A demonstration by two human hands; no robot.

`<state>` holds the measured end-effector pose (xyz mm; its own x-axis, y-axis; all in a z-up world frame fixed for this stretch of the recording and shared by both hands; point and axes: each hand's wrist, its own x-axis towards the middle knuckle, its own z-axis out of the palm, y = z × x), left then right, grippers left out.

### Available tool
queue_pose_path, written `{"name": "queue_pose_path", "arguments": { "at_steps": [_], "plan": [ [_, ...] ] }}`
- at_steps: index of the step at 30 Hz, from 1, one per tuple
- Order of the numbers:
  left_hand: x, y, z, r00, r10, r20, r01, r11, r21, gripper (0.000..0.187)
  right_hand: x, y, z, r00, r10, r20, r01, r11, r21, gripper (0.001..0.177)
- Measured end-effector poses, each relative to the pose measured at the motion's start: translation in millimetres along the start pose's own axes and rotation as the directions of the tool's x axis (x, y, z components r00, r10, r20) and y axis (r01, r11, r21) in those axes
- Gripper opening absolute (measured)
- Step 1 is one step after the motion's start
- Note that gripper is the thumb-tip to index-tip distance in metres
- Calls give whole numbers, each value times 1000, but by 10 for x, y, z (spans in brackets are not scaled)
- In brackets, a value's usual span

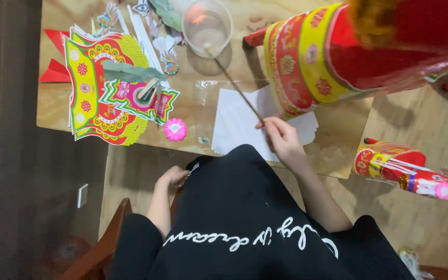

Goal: Assembling a traditional paper horse by gluing decorative paper elements onto a red frame.

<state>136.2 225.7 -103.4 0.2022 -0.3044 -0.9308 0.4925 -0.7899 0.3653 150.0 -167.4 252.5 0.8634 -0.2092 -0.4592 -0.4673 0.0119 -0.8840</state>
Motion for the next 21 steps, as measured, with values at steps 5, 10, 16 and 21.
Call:
{"name": "queue_pose_path", "arguments": {
  "at_steps": [5,10,16,21],
  "plan": [
    [-70,1358,387,816,544,-197,-495,833,249,37,-332,-163,-321,968,-181,175,187,982,-15,30],
    [-326,2808,1345,519,679,-520,-675,698,238,39,-923,-374,-952,877,-330,349,365,930,-39,27],
    [-313,3664,1965,192,598,-778,-577,710,404,63,-1484,208,-1864,899,-358,251,350,934,78,26],
    [181,3707,1840,136,453,-881,-525,787,324,50,-1824,710,-2435,905,-425,24,421,901,100,28]
  ]
}}
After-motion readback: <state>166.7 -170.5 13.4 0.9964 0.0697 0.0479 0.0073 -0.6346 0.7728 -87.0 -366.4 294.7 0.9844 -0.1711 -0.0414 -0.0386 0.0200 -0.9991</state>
